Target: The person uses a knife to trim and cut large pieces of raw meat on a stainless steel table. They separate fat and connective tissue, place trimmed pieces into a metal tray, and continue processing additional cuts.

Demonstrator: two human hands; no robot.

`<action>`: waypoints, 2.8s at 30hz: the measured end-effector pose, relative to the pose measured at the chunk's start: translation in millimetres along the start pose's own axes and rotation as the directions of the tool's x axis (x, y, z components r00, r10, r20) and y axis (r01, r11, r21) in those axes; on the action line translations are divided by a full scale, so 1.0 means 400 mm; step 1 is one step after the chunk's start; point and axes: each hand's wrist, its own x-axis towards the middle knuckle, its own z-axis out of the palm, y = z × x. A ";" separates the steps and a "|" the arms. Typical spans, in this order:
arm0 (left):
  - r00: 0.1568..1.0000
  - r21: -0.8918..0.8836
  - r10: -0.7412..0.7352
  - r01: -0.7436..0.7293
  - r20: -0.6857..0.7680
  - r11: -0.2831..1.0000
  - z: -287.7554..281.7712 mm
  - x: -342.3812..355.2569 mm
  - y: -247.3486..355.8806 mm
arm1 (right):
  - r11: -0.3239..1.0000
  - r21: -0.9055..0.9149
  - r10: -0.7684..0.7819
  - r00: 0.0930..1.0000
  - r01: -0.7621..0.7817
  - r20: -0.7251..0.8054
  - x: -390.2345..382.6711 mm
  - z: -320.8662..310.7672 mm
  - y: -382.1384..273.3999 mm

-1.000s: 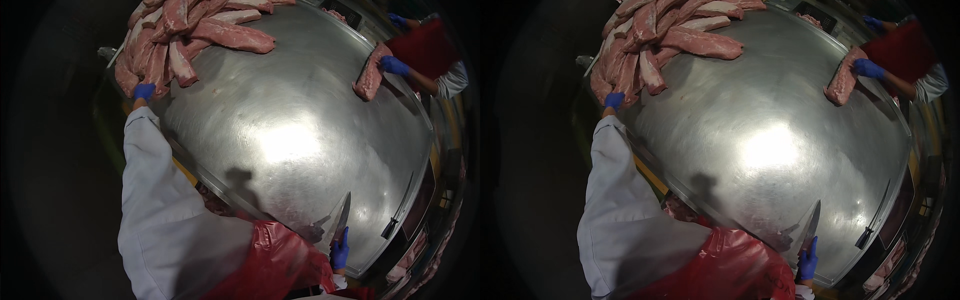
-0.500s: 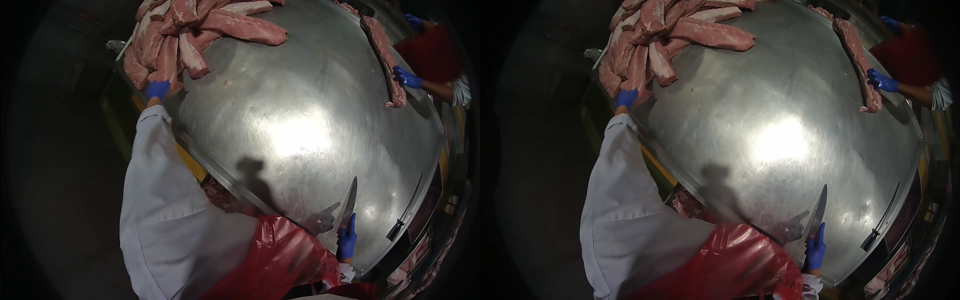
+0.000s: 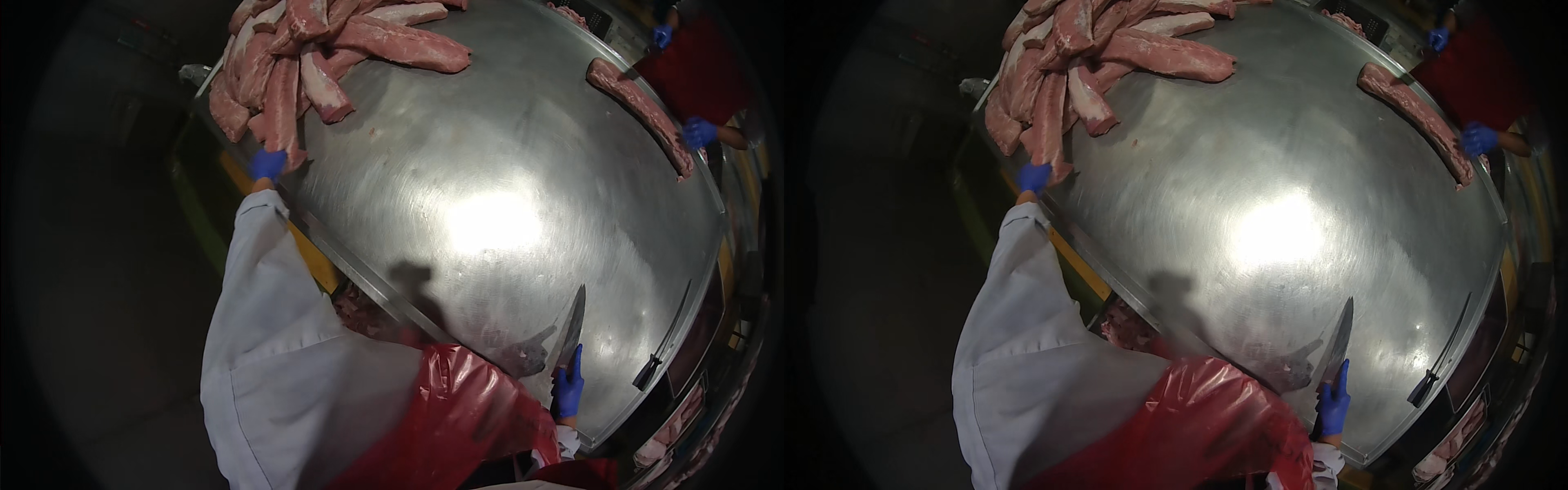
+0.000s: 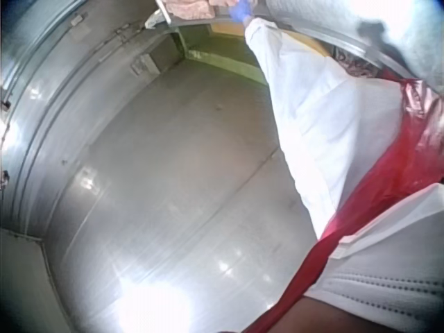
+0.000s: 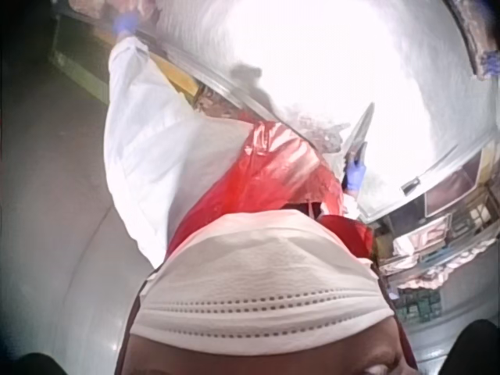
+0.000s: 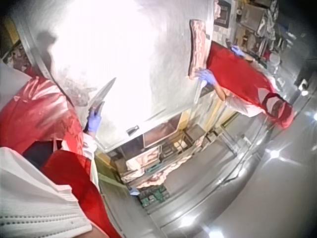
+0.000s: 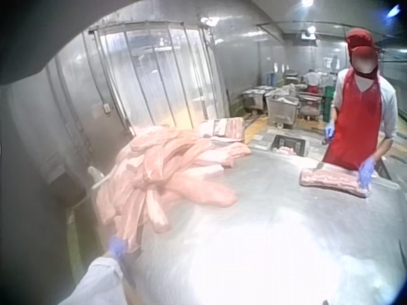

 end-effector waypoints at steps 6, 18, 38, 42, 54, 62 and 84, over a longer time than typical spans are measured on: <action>0.949 -0.637 -0.288 0.302 0.130 0.709 0.322 -0.228 0.244 | 1.000 -0.002 0.008 0.999 -0.008 -0.046 -0.048 -0.004 -0.007; 0.191 -0.823 0.889 0.496 0.416 0.278 0.378 -1.129 0.818 | 1.000 -0.013 -0.020 0.998 0.019 -0.066 -0.091 -0.122 0.229; 0.489 -0.046 0.512 -0.690 0.706 0.723 0.299 -1.618 0.847 | 0.956 0.052 -0.268 0.929 0.290 -0.254 -0.118 -0.436 0.551; 0.385 0.309 0.836 -0.911 0.391 0.274 0.296 -1.692 0.904 | 0.963 0.126 -0.202 0.947 0.238 -0.252 -0.150 -0.484 0.576; 0.266 -0.319 0.952 -0.899 0.150 0.301 0.538 -1.772 1.199 | 0.888 0.350 -0.185 0.929 0.297 -0.320 -0.172 -0.531 0.713; 0.391 -0.036 0.876 -0.908 0.282 0.417 0.879 -1.651 1.549 | 0.875 0.455 -0.028 0.956 0.165 -0.293 -0.141 -0.543 0.690; -0.126 -0.207 0.949 -0.976 0.288 -0.067 0.898 -1.690 1.541 | 0.964 -0.094 -0.261 0.953 0.249 -0.153 0.680 -0.586 0.021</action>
